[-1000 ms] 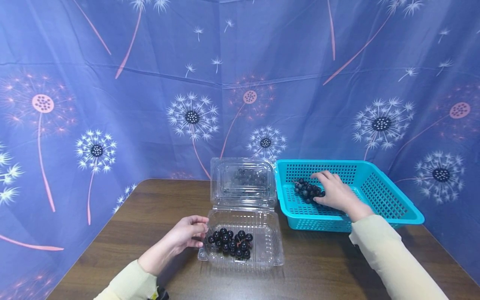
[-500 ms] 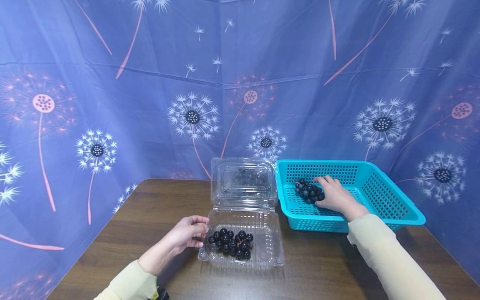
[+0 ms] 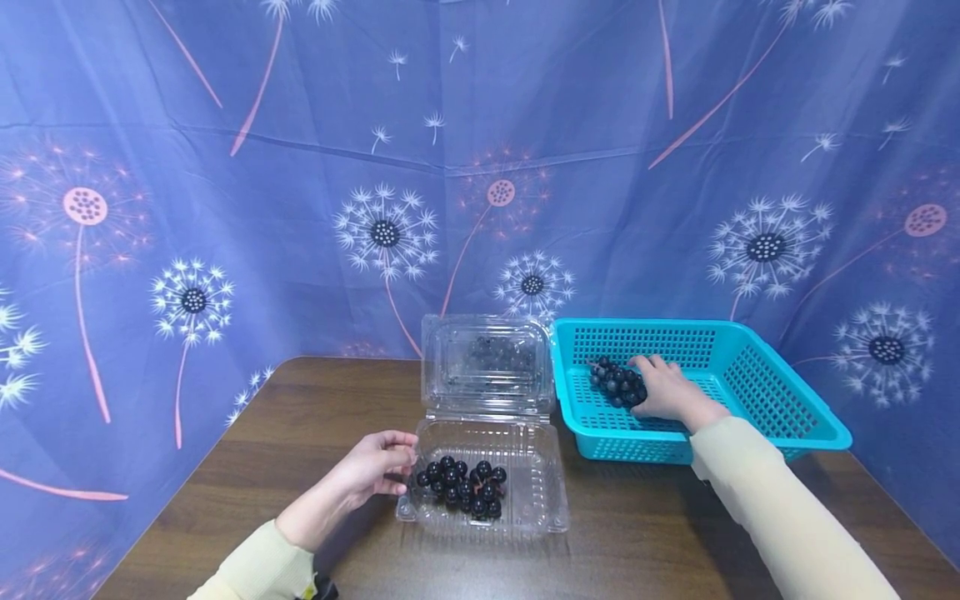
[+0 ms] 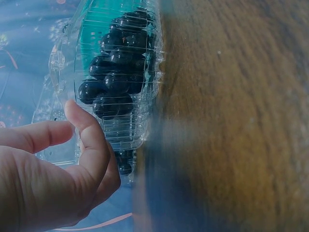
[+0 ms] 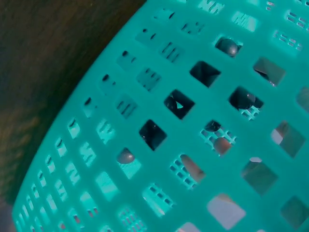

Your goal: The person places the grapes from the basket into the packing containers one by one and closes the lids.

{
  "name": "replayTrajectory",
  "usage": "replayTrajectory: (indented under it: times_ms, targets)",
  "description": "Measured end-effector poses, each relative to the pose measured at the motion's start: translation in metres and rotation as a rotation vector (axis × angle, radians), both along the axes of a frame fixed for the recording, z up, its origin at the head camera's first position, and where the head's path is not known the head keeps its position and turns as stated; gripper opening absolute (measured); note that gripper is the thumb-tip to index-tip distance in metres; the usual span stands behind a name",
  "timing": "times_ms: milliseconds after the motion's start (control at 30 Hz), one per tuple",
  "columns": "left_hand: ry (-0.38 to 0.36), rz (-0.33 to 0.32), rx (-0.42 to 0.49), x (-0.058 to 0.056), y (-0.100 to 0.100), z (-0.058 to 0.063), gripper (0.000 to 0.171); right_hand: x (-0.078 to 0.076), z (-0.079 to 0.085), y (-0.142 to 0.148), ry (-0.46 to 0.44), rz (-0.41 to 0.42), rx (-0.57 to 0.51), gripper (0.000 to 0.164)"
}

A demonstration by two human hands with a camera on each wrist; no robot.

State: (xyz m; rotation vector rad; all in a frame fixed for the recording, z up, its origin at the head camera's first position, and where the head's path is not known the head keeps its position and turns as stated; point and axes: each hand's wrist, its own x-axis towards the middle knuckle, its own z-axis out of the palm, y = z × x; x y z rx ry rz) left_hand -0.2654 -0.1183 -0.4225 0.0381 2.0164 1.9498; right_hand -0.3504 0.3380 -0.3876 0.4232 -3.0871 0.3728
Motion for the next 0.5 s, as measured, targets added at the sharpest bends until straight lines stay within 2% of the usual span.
replayTrajectory:
  times_ms: [167,500]
  targets:
    - [0.002,0.002,-0.001,0.0003,-0.0004,-0.0005,0.046,-0.0024,-0.0025,0.0012,-0.027,0.008,0.002,0.080]
    - [-0.006,-0.002,0.011,0.0010,-0.0002,0.0016,0.046,-0.0056,-0.0094,0.0043,-0.110,-0.030,0.001,0.092]
